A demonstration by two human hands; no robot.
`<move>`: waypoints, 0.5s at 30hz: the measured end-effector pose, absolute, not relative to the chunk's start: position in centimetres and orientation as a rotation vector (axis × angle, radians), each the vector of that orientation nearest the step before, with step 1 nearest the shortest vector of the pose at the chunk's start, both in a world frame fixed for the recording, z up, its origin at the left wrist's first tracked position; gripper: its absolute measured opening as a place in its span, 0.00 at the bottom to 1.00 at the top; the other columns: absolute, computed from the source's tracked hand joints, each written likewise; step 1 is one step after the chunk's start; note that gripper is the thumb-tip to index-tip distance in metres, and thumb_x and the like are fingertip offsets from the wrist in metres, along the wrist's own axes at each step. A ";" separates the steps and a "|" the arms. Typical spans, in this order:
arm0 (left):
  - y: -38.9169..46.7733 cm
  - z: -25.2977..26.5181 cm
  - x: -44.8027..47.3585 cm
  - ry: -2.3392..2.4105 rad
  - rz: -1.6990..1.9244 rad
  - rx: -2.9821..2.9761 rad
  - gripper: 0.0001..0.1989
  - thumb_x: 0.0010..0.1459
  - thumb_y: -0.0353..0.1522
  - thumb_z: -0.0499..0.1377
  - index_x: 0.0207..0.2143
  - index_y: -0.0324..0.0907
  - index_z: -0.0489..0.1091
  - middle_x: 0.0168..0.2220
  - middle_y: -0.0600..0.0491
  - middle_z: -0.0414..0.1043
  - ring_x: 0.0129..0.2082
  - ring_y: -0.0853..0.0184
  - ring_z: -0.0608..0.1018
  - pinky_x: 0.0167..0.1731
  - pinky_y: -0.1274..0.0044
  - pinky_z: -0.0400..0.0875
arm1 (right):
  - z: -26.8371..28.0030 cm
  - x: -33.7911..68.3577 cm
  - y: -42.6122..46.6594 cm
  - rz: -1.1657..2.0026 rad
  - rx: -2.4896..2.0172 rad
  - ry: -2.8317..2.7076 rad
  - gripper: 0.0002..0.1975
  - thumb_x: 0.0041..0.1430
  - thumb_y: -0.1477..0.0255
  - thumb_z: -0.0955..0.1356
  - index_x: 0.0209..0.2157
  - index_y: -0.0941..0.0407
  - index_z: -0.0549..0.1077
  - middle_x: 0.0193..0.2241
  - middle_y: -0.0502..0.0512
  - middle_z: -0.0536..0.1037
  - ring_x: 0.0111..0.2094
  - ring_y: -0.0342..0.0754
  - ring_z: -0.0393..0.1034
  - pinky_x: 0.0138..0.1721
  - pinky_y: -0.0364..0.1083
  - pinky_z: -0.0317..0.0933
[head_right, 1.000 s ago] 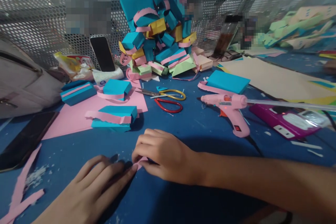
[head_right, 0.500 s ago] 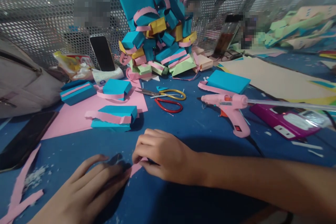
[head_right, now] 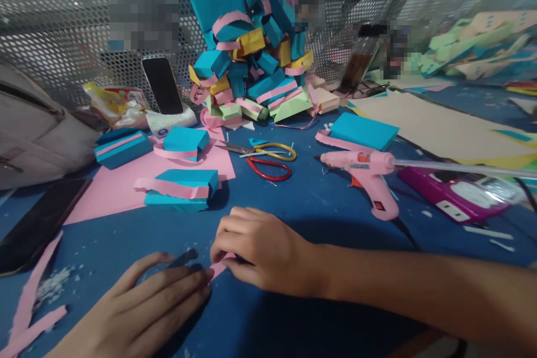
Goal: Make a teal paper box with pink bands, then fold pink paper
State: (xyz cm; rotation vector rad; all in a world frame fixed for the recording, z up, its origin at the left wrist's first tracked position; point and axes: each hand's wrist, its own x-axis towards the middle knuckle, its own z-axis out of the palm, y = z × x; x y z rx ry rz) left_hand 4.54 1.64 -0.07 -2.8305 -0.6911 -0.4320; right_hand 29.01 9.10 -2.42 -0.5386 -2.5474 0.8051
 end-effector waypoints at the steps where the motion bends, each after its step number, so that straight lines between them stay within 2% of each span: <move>1: 1.6 -0.1 4.5 -0.692 -0.434 -2.827 0.23 0.72 0.29 0.39 0.51 0.40 0.74 0.50 0.54 0.77 0.50 0.70 0.75 0.68 0.69 0.42 | -2.4 29.0 9.1 0.802 -0.540 -2.545 0.07 0.60 0.80 0.68 0.39 0.57 0.75 0.38 0.53 0.75 0.40 0.47 0.66 0.44 0.47 0.59; 5: 1.5 -0.1 4.4 -0.647 -0.281 -2.852 0.21 0.72 0.29 0.41 0.56 0.39 0.70 0.53 0.55 0.75 0.52 0.69 0.74 0.68 0.69 0.41 | -2.5 29.0 9.1 0.801 -0.534 -2.542 0.07 0.60 0.80 0.67 0.39 0.57 0.74 0.38 0.53 0.75 0.40 0.46 0.66 0.45 0.47 0.59; 9: 1.3 -1.1 4.6 -0.754 -0.396 -2.857 0.21 0.72 0.30 0.41 0.57 0.39 0.69 0.49 0.54 0.76 0.50 0.68 0.74 0.67 0.67 0.40 | -2.6 29.0 9.0 0.807 -0.542 -2.541 0.07 0.60 0.81 0.67 0.39 0.58 0.74 0.38 0.53 0.75 0.40 0.46 0.65 0.45 0.46 0.58; 15: 1.1 -2.0 4.9 -0.837 -0.317 -2.857 0.21 0.72 0.34 0.42 0.59 0.40 0.66 0.50 0.53 0.74 0.51 0.67 0.71 0.67 0.65 0.33 | -2.5 29.0 9.1 0.805 -0.533 -2.542 0.06 0.61 0.79 0.67 0.39 0.58 0.74 0.38 0.53 0.75 0.40 0.46 0.66 0.45 0.47 0.59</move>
